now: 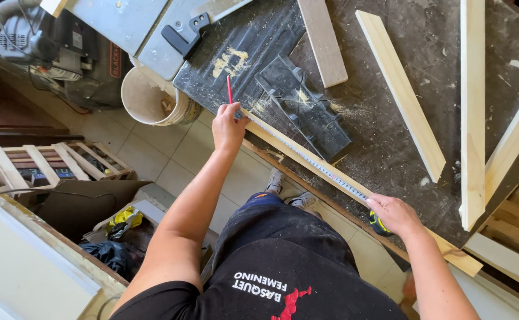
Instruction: The person measures a piece of wood with a tape measure, marks it with a pencil, and then cuts it using a hand saw.
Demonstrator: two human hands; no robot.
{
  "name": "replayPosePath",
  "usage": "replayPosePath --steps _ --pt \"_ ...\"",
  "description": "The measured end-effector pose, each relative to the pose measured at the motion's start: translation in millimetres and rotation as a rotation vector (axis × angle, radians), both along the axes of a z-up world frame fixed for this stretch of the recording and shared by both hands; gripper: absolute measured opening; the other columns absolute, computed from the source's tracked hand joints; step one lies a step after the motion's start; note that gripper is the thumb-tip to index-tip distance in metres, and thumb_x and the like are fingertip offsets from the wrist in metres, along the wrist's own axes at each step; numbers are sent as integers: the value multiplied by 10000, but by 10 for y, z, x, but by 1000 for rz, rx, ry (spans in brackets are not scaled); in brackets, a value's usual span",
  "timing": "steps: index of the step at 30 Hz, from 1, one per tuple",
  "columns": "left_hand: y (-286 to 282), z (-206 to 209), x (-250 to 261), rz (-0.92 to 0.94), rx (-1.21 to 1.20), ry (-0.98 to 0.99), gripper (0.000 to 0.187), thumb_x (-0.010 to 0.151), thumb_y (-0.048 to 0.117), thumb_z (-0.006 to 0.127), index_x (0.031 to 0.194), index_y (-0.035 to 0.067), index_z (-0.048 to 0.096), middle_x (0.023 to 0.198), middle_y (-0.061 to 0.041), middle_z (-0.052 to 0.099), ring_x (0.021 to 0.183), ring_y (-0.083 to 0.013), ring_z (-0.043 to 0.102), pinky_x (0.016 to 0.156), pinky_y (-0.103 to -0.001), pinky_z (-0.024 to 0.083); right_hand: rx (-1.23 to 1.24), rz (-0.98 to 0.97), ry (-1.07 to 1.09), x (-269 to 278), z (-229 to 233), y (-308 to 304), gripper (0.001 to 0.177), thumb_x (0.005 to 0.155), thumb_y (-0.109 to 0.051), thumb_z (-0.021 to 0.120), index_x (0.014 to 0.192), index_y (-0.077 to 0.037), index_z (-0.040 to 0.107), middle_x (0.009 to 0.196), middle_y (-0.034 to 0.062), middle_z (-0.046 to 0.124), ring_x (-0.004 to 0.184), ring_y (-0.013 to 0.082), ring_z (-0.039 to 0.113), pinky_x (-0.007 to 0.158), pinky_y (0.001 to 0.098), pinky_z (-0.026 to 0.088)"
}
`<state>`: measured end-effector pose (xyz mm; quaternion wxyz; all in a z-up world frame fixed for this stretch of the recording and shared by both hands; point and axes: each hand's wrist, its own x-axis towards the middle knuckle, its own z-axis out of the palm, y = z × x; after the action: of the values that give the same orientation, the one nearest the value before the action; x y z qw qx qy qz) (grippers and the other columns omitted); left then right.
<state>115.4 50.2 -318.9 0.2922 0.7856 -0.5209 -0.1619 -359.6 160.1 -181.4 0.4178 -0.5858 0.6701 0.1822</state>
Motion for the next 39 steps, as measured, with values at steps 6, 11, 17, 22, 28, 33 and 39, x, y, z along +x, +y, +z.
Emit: replayPosePath --steps 6,11,17,22,28,33,39 --pt "-9 -76 28 -68 33 -27 561 780 309 919 1294 269 698 1157 19 676 886 -396 756 823 -526 638 9 -35 12 123 65 -31 458 1052 -463 480 1285 -253 814 1320 172 780 1306 431 667 1130 533 505" --pt "-3 -2 26 -98 33 -40 545 810 311 899 1310 256 688 1167 20 663 888 -394 759 811 -520 643 -11 -58 24 116 -1 -17 455 1045 -479 490 1277 -257 812 1303 171 784 1300 442 658 1113 546 509" --pt "12 -12 41 -123 45 -85 478 838 352 876 1274 246 708 1149 38 647 866 -366 771 789 -494 650 -7 -52 45 109 -59 -8 448 1040 -497 491 1220 -271 833 1252 164 808 1273 436 676 1094 533 522" --pt "10 29 79 -148 46 -164 454 828 402 874 1228 259 714 1113 40 637 843 -373 766 758 -499 651 -8 -26 68 164 -26 -31 446 1035 -505 486 1170 -278 845 1230 147 817 1263 422 685 1100 522 526" --pt "4 -33 69 -248 -35 -449 315 796 407 869 1029 294 690 1026 86 612 824 -232 754 706 -362 635 -18 -25 79 180 78 -3 440 1007 -479 477 1096 -201 806 1187 169 788 1219 443 675 1070 551 532" --pt "52 282 -74 -285 -32 -638 495 780 328 921 1213 275 687 1197 90 630 953 -206 713 811 -328 630 -4 29 109 115 -69 -2 416 993 -561 465 1074 -345 811 1149 95 803 1199 370 702 1069 494 542" --pt "89 35 -139 -228 -12 -698 352 847 308 876 1173 302 742 1197 121 632 953 -176 720 802 -302 633 -9 7 68 8 -60 -4 387 964 -559 485 1053 -347 797 1125 116 793 1174 396 704 1037 504 558"
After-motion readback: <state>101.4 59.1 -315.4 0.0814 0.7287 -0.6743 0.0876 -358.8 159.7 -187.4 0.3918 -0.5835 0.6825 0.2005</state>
